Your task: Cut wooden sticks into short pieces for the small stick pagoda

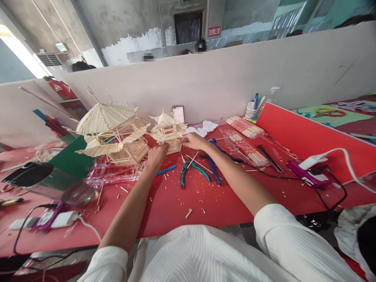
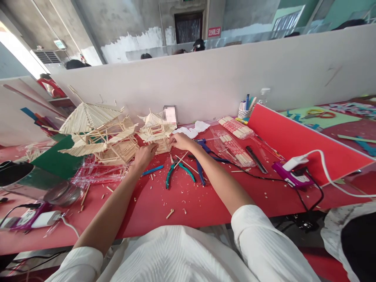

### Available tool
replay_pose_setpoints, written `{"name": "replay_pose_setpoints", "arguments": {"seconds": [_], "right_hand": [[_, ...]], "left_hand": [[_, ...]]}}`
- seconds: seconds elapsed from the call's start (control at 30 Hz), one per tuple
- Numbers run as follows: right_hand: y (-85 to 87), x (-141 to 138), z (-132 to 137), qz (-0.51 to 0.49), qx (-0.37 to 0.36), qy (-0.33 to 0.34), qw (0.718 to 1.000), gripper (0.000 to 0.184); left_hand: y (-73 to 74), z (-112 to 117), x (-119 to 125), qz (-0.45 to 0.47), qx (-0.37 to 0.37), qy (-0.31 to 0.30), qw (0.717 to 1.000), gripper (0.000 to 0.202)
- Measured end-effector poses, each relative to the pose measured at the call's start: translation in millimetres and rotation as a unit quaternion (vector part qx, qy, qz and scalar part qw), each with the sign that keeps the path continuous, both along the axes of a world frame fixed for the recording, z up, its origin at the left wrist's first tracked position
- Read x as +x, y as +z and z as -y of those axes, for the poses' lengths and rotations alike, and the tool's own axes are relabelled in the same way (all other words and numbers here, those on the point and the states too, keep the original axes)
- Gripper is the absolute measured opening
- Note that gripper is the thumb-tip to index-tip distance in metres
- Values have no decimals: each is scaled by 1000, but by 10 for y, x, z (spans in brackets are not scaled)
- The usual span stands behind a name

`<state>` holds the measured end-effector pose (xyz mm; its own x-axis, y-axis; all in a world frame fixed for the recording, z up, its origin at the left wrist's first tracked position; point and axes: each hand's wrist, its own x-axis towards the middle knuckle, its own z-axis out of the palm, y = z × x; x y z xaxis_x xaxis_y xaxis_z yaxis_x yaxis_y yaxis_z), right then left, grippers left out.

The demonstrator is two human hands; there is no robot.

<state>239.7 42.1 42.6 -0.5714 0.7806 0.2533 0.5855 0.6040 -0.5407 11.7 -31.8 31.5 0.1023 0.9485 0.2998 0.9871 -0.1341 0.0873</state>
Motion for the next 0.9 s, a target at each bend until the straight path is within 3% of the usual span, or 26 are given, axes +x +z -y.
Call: {"name": "replay_pose_setpoints", "arguments": {"seconds": [0.2,0.37,0.6,0.9], "right_hand": [[206,311,-13,140,-104,129,976,19],[137,352,-65,230,-187,199,934,33],[10,283,-123,252,-181,196,930,33],[195,348,-6,246,-153,154,945,17]], "left_hand": [[-11,-7,-13,5,-1,-4,1000,40],[-40,-25,-21,7,8,-6,1000,40],[-39,-30,-23,9,4,-8,1000,40],[-11,-9,-5,-1,-10,7,1000,40]]}}
